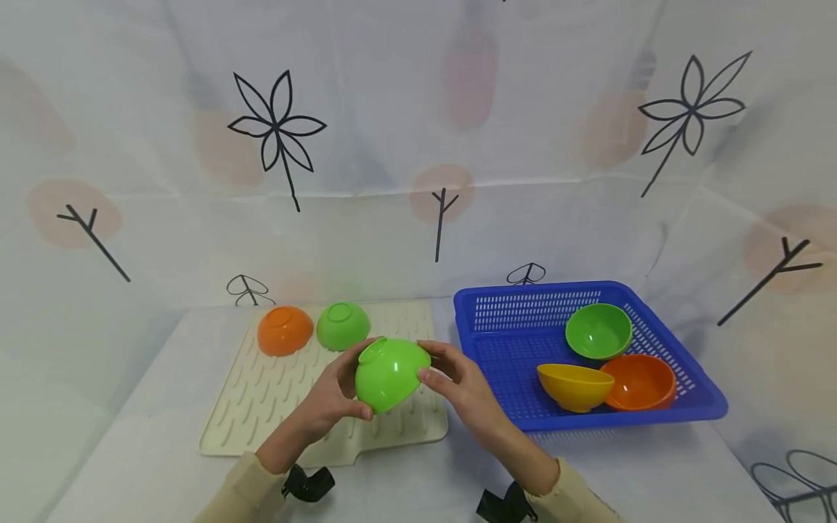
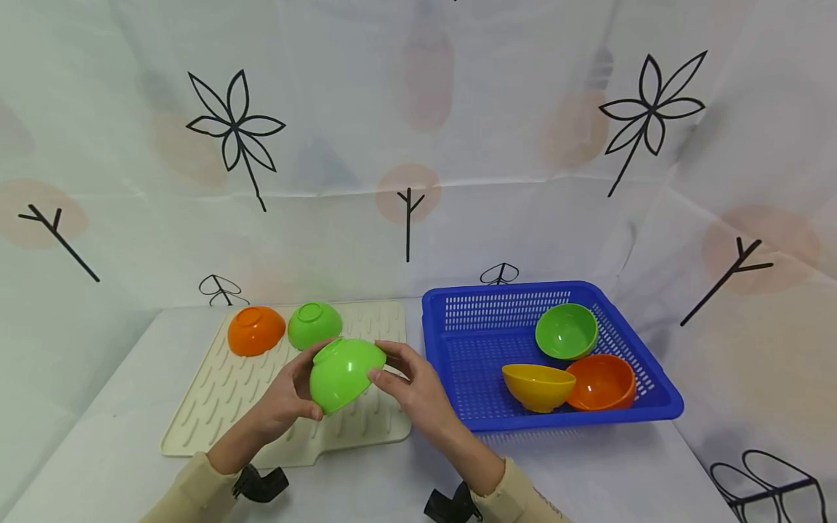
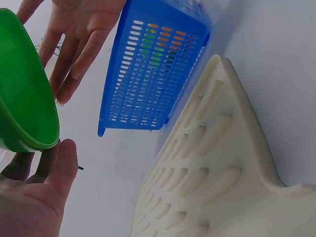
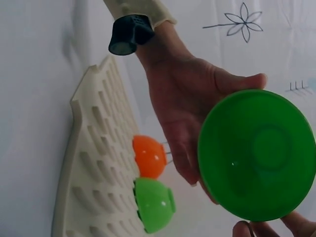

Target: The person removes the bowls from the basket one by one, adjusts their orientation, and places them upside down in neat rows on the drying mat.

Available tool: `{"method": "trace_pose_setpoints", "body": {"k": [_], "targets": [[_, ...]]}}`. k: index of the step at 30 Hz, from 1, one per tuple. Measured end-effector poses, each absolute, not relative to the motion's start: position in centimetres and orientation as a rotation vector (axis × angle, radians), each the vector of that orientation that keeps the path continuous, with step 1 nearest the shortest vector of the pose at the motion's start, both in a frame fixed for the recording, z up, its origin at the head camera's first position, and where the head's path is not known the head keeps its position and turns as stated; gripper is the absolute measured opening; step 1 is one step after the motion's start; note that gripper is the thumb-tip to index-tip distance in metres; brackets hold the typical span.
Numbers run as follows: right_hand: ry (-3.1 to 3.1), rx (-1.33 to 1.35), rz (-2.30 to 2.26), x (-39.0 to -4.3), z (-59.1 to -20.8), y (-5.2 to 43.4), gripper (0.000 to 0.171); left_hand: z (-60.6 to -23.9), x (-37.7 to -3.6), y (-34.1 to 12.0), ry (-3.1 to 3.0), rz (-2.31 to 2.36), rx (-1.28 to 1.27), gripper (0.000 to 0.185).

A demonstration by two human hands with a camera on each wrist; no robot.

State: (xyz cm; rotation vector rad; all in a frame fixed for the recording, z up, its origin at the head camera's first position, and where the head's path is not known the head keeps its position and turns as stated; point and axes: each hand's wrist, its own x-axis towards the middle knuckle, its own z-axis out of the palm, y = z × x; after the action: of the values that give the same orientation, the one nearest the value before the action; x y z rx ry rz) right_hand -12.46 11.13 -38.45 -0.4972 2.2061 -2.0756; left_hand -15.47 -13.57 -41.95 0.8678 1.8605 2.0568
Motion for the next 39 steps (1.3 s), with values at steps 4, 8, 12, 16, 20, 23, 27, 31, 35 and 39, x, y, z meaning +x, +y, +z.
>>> {"method": "trace_pose_setpoints", "body": {"k": [4, 8, 12, 16, 20, 23, 27, 31, 35, 39], "targets": [[2.215, -0.459, -2.098, -12.5, -38.5, 11.0, 0.046, -41.8, -15.6, -13.8, 1.891, 2.05, 0.866, 0.1], [2.24, -0.445, -2.125, -12.4, -38.4, 10.8, 0.046, -41.7, -15.8, -14.0, 1.981, 2.019, 0.851, 0.101], [2.276, -0.455, -2.16, -12.3, -38.5, 10.4, 0.043, -41.6, -15.8, -14.2, 2.105, 1.983, 0.834, 0.102], [2.318, -0.461, -2.192, -12.4, -38.8, 10.0, 0.038, -41.4, -15.9, -14.4, 2.227, 1.93, 0.844, 0.1], [2.377, -0.475, -2.206, -12.4, -39.3, 9.5, 0.039, -41.5, -16.1, -14.3, 2.369, 1.852, 0.842, 0.099], [2.436, -0.508, -2.189, -12.4, -39.8, 9.2, 0.04, -41.6, -16.2, -14.2, 2.466, 1.799, 0.818, 0.099], [2.541, -0.566, -2.133, -12.3, -40.3, 8.7, 0.043, -41.7, -16.3, -14.1, 2.545, 1.765, 0.79, 0.098], [2.623, -0.607, -2.073, -12.2, -40.7, 8.2, 0.048, -41.8, -16.4, -14.1, 2.597, 1.76, 0.779, 0.097], [2.697, -0.588, -2.039, -12.3, -41.1, 7.7, 0.052, -41.9, -16.6, -13.9, 2.656, 1.751, 0.738, 0.098], [2.739, -0.54, -2.07, -12.7, -41.9, 7.1, 0.054, -42.3, -17.0, -13.7, 2.707, 1.733, 0.695, 0.099]]}}
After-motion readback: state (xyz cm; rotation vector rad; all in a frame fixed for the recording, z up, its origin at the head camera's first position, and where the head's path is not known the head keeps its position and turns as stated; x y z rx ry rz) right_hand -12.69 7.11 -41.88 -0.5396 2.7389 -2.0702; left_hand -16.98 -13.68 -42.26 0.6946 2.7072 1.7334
